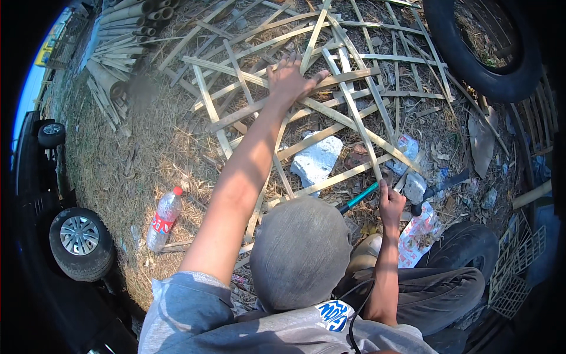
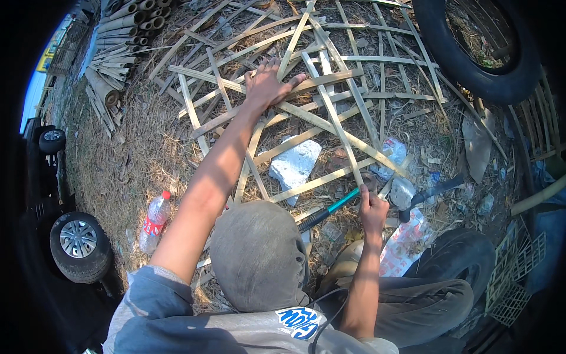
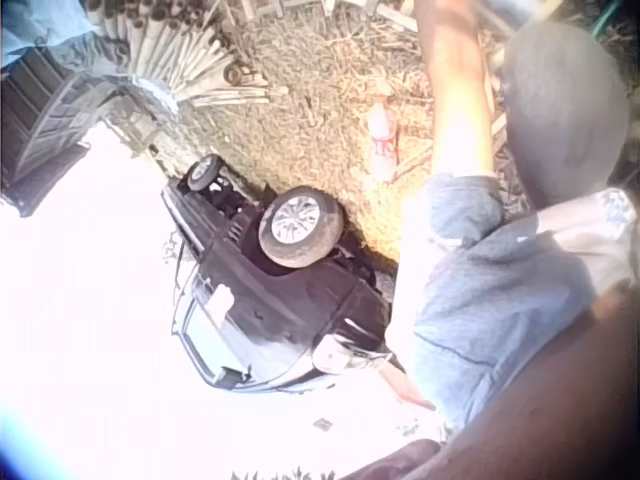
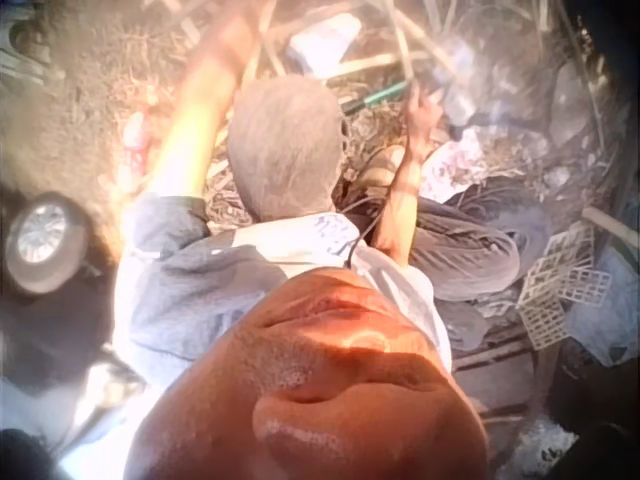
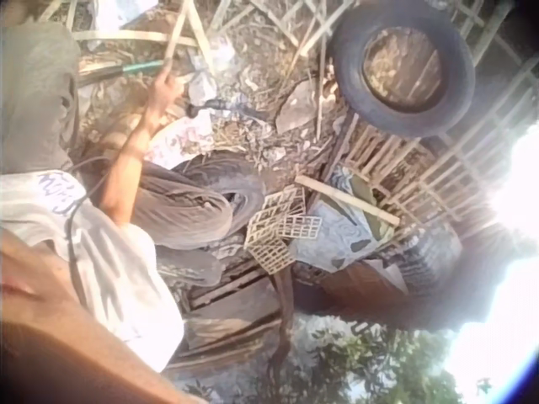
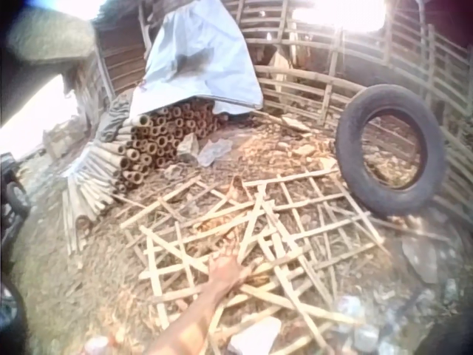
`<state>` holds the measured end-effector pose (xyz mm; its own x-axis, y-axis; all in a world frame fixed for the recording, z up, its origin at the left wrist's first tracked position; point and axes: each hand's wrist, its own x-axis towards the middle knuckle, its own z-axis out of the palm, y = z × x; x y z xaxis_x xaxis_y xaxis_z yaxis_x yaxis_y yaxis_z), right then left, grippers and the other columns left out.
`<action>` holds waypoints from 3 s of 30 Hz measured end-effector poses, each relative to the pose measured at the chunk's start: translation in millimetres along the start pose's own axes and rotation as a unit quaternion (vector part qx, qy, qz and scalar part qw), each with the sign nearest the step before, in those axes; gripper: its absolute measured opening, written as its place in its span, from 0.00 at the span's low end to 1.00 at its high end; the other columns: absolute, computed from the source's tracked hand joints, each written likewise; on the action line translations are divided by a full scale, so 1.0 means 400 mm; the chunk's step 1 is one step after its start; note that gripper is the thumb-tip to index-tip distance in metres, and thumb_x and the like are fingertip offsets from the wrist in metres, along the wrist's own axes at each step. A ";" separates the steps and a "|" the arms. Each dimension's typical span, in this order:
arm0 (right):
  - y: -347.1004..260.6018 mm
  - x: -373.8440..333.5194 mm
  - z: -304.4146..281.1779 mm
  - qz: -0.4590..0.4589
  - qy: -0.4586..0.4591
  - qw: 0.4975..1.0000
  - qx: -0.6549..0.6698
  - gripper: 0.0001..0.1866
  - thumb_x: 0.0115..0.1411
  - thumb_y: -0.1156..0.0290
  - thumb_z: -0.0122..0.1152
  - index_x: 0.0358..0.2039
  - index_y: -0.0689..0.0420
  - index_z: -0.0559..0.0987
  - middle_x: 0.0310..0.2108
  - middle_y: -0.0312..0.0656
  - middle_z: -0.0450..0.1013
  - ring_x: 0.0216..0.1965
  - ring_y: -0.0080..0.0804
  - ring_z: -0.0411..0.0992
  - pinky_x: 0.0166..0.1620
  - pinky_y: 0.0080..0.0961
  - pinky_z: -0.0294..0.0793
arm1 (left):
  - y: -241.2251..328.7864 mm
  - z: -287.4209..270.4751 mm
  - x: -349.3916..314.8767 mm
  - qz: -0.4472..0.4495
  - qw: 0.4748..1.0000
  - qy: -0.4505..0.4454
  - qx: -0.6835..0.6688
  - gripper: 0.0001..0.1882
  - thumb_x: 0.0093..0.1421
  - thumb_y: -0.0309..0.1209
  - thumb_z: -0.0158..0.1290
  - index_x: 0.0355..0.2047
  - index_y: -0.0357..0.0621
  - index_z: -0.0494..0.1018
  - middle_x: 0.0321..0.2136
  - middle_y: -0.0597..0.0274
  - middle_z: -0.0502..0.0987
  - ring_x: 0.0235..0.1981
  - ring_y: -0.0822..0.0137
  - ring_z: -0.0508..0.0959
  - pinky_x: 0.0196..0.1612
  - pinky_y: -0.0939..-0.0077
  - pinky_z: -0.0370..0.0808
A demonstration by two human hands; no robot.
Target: The person assembles a lattice structure from bamboo strips, using a hammer and nails to join the overlapping pieces and kemudian shifting the frame to work on a new section.
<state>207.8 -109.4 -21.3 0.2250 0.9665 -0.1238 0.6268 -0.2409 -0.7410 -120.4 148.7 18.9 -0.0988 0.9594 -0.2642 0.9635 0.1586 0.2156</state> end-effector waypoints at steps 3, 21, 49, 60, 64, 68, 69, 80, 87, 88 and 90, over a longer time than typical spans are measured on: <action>0.021 0.005 -0.005 0.009 -0.003 1.000 0.015 0.30 0.66 0.57 0.63 0.15 0.69 0.75 0.06 0.41 0.58 0.12 0.20 0.53 0.18 0.32 0.53 | 0.016 0.005 -0.001 0.002 1.000 0.010 -0.017 0.61 0.52 0.82 0.32 0.74 0.50 0.46 0.73 0.60 0.51 0.74 0.59 0.48 0.74 0.43 0.40; -0.181 0.102 0.066 0.031 -0.008 0.998 -0.048 0.26 0.71 0.57 0.53 0.26 0.70 0.80 0.11 0.51 0.62 0.14 0.32 0.54 0.22 0.37 0.60 | -0.007 0.013 -0.004 0.010 0.999 0.034 -0.038 0.57 0.56 0.77 0.37 0.73 0.47 0.49 0.72 0.59 0.55 0.74 0.61 0.49 0.73 0.39 0.39; -0.034 -0.073 0.006 0.273 0.225 0.875 0.329 0.24 0.73 0.53 0.43 0.34 0.62 0.74 0.25 0.39 0.73 0.25 0.27 0.71 0.30 0.26 0.68 | 0.034 -0.022 -0.058 0.027 0.995 0.083 -0.045 0.47 0.56 0.69 0.50 0.57 0.38 0.73 0.49 0.41 0.79 0.56 0.44 0.75 0.68 0.49 0.55; -0.091 -0.287 0.200 0.333 -0.197 0.889 0.245 0.25 0.62 0.52 0.62 0.40 0.66 0.76 0.30 0.44 0.76 0.28 0.36 0.74 0.37 0.37 0.75 | 0.190 0.078 -0.404 0.211 0.973 0.093 -0.020 0.41 0.63 0.63 0.48 0.57 0.36 0.70 0.60 0.47 0.67 0.66 0.50 0.61 0.66 0.43 0.54; -0.177 -0.322 0.198 0.398 -0.028 0.777 0.488 0.12 0.67 0.61 0.53 0.36 0.58 0.71 0.25 0.35 0.67 0.22 0.24 0.68 0.25 0.23 0.71 | 0.184 0.155 -0.545 0.208 0.978 -0.009 0.033 0.32 0.65 0.58 0.48 0.47 0.38 0.75 0.50 0.52 0.74 0.54 0.54 0.71 0.57 0.55 0.66; -0.216 -0.312 0.047 0.437 -0.013 0.705 0.558 0.24 0.66 0.42 0.51 0.26 0.50 0.66 0.15 0.27 0.59 0.13 0.17 0.60 0.15 0.17 0.60 | 0.204 0.216 -0.540 0.235 0.969 0.066 0.025 0.26 0.66 0.53 0.48 0.41 0.40 0.76 0.42 0.53 0.78 0.46 0.55 0.75 0.50 0.57 0.70; -0.225 -0.321 0.026 0.452 -0.023 0.673 0.585 0.28 0.65 0.37 0.50 0.24 0.49 0.65 0.13 0.25 0.56 0.11 0.14 0.56 0.13 0.16 0.57 | 0.210 0.229 -0.538 0.240 0.966 0.095 0.006 0.26 0.66 0.53 0.49 0.40 0.40 0.76 0.38 0.53 0.79 0.44 0.52 0.76 0.50 0.57 0.71; -0.291 -0.487 -0.262 0.339 -0.118 0.124 0.925 0.29 0.69 0.41 0.48 0.23 0.53 0.62 0.11 0.30 0.55 0.08 0.16 0.55 0.08 0.15 0.57 | 0.274 0.325 -0.495 0.228 0.951 0.122 -0.169 0.22 0.67 0.36 0.44 0.22 0.33 0.76 0.16 0.38 0.76 0.20 0.38 0.80 0.27 0.45 0.77; -0.363 -0.455 -0.225 0.324 0.037 0.205 0.923 0.25 0.71 0.46 0.49 0.24 0.53 0.63 0.11 0.27 0.54 0.09 0.14 0.54 0.10 0.12 0.57 | 0.328 0.309 -0.490 0.191 0.948 0.082 -0.242 0.24 0.68 0.35 0.39 0.16 0.42 0.72 0.12 0.50 0.72 0.13 0.52 0.73 0.20 0.56 0.69; -0.369 -0.449 -0.209 0.317 0.038 0.257 0.912 0.25 0.71 0.46 0.50 0.25 0.52 0.63 0.12 0.27 0.54 0.09 0.13 0.54 0.11 0.12 0.55 | 0.332 0.314 -0.489 0.202 0.940 0.098 -0.256 0.24 0.68 0.34 0.37 0.13 0.49 0.68 0.08 0.63 0.68 0.07 0.66 0.67 0.11 0.65 0.61; -0.362 -0.429 -0.193 0.312 -0.008 0.208 0.927 0.23 0.71 0.51 0.50 0.25 0.53 0.63 0.12 0.28 0.55 0.09 0.15 0.55 0.11 0.14 0.57 | 0.335 0.324 -0.494 0.197 0.938 0.101 -0.265 0.25 0.68 0.34 0.36 0.12 0.51 0.67 0.08 0.65 0.67 0.07 0.69 0.64 0.10 0.68 0.58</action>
<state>135.9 -247.2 158.2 -0.1814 0.8026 -0.5683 -0.8887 0.1137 0.4442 60.7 -49.9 -21.9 0.1430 0.9840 0.1063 0.6807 -0.1758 0.7112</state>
